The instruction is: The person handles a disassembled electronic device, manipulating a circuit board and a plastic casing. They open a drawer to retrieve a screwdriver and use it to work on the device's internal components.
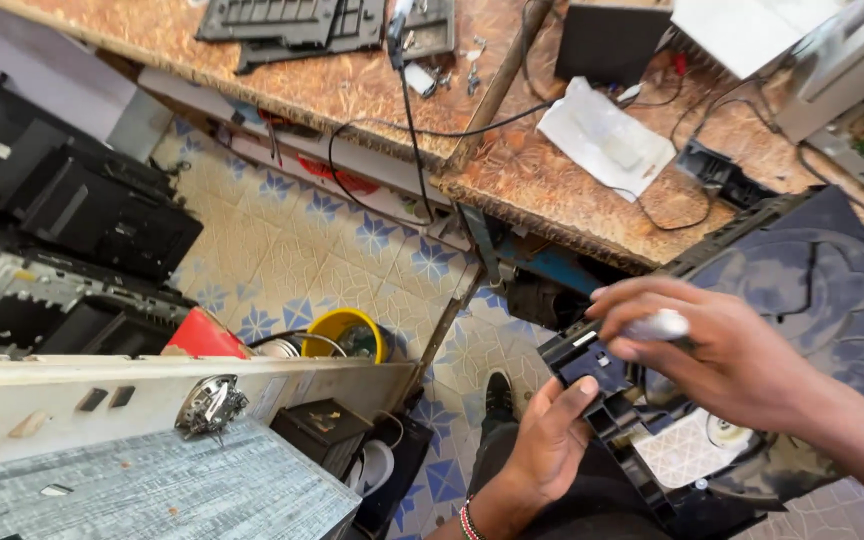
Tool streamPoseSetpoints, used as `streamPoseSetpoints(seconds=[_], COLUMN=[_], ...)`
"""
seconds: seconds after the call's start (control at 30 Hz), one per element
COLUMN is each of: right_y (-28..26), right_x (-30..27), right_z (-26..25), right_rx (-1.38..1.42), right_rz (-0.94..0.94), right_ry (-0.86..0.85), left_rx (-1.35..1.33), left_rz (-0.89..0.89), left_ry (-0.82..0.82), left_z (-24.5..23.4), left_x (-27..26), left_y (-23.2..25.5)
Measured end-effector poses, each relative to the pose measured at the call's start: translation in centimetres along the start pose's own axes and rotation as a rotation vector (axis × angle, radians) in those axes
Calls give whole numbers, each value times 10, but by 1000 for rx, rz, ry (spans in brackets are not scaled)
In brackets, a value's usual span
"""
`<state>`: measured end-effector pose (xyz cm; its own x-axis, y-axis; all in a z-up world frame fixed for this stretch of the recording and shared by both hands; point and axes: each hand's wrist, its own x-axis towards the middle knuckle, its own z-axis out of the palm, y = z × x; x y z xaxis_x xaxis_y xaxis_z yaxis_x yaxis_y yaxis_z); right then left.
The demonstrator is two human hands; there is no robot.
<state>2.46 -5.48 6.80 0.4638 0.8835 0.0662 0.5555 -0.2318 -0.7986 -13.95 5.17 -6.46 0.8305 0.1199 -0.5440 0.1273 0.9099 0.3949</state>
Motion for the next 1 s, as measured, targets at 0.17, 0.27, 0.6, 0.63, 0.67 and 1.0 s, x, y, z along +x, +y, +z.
streamPoseSetpoints(seconds=[0.17,0.27,0.6,0.63,0.67,1.0], right_y=[12,13,12,14,15,-17], right_x=[-29,-35,-9,-5,-6,41], right_z=[-3,-2,11,9,8,1], right_rx=[-191,-154,-504,-491,-492,-465], right_rz=[309,404,752,785,786,677], right_ry=[71,106,-155,-264,-270,-461], left_rx=[94,114,242,266,261,214], left_rz=[-32,-54,11,-18,-20,-1], left_ry=[-50,5,-73,-66,-63,-77], left_z=[0,3,17,19,18,7], left_x=[-1,-4,-9,-10,-9,-3], left_y=[2,-1,15,17,16,5])
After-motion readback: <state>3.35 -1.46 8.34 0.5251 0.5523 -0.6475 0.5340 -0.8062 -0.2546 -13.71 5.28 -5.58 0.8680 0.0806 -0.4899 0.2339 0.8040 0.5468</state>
